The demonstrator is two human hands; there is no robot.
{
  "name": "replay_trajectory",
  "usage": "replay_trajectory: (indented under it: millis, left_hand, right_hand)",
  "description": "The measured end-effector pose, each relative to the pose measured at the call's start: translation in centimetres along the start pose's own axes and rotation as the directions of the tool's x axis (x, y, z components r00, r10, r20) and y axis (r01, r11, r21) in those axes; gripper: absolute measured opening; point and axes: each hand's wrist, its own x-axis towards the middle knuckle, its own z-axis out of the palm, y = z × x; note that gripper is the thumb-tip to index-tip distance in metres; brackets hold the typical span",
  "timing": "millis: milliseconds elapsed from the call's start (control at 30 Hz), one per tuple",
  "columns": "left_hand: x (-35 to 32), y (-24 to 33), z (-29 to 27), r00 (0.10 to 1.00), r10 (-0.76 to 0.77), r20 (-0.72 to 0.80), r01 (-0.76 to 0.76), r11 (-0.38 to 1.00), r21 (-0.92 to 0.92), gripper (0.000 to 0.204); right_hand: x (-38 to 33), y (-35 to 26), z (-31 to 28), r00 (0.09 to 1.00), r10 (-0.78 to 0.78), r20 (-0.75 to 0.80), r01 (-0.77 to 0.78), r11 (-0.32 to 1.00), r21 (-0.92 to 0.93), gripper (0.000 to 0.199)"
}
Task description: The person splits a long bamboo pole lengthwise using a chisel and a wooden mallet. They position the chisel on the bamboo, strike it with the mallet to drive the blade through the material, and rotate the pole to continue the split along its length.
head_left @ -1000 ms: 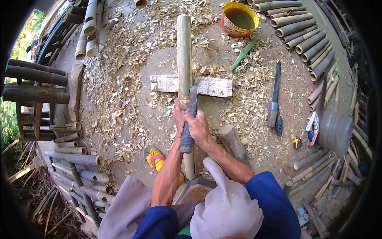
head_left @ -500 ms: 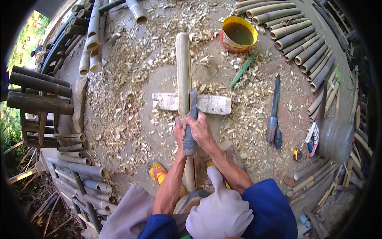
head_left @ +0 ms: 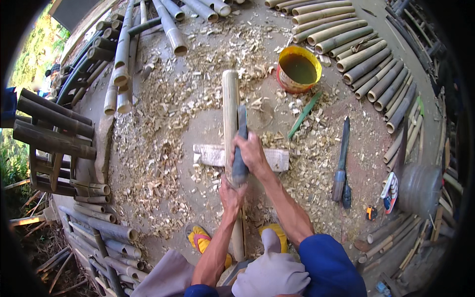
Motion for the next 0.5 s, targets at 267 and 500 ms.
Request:
replay_trajectory:
  millis: [267, 500]
  left_hand:
    - [-0.3, 1.1, 0.2, 0.999, 0.029, -0.026, -0.028, 0.999, 0.026, 0.057]
    - [-0.3, 1.4, 0.0, 0.999, 0.021, -0.034, -0.019, 0.998, 0.061, 0.056]
  right_hand:
    - [3.1, -2.1, 0.0, 0.999, 0.028, 0.023, -0.029, 0.998, 0.053, 0.015]
    - [5.1, -3.2, -0.1, 0.996, 0.072, 0.061, -0.074, 0.996, 0.039, 0.015]
